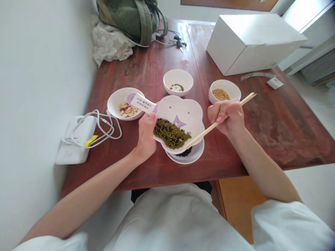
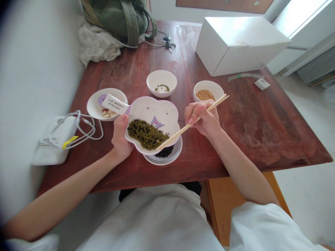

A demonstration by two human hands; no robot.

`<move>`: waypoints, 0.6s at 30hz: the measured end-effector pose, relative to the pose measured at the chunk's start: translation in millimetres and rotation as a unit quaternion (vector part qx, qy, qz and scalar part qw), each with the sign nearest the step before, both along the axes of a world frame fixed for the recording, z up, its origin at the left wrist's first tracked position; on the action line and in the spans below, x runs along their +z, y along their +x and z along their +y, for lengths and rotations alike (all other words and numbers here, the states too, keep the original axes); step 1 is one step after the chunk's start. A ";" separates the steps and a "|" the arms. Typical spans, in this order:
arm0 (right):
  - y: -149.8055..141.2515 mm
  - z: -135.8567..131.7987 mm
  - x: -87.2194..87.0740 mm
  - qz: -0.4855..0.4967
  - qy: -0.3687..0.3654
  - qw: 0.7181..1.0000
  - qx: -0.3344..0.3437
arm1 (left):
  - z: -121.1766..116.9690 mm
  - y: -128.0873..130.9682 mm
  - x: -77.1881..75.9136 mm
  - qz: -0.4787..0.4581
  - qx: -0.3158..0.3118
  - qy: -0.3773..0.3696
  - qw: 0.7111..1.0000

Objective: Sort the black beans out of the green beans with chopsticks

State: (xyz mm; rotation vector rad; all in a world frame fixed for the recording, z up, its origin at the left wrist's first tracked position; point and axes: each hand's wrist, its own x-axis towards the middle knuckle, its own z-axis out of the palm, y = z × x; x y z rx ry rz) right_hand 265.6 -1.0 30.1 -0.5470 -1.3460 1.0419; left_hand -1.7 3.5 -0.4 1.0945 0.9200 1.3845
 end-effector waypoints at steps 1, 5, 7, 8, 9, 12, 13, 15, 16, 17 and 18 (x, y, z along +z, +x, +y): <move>0.8 0.7 0.2 0.004 -0.003 1.000 -0.018 | 0.0 0.5 1.8 0.001 -0.001 0.010 1.000; 0.2 -0.9 1.5 -0.004 -0.003 0.996 -0.086 | -0.7 2.6 10.4 0.014 -0.004 0.033 0.999; -1.3 -3.6 2.2 -0.021 0.001 0.996 -0.086 | -1.0 3.3 13.3 0.016 -0.010 0.043 0.999; -2.0 -4.9 2.5 -0.030 0.003 0.996 -0.081 | -1.1 3.5 14.1 0.016 -0.015 0.051 0.998; -2.6 -6.0 2.8 -0.037 0.006 0.996 -0.078 | -1.2 3.6 14.3 0.013 -0.018 0.059 0.998; -3.7 -6.8 3.8 -0.043 0.024 0.995 -0.083 | -2.0 3.5 13.2 -0.004 -0.007 0.057 0.998; -3.7 -6.5 4.1 -0.038 0.031 0.995 -0.091 | -2.3 3.4 12.5 -0.013 0.004 0.042 0.999; -3.1 -5.6 4.6 -0.036 0.042 0.993 -0.106 | -2.8 3.2 10.8 -0.030 0.021 0.009 0.999; -2.5 -5.4 4.7 -0.039 0.044 0.992 -0.112 | -2.9 3.1 9.8 -0.041 0.026 -0.005 0.999; -1.9 -5.5 4.8 -0.045 0.044 0.992 -0.114 | -2.7 3.1 8.5 -0.053 0.029 -0.015 0.998; -1.3 -5.9 4.8 -0.055 0.039 0.992 -0.111 | -2.4 3.0 7.0 -0.065 0.028 -0.022 0.997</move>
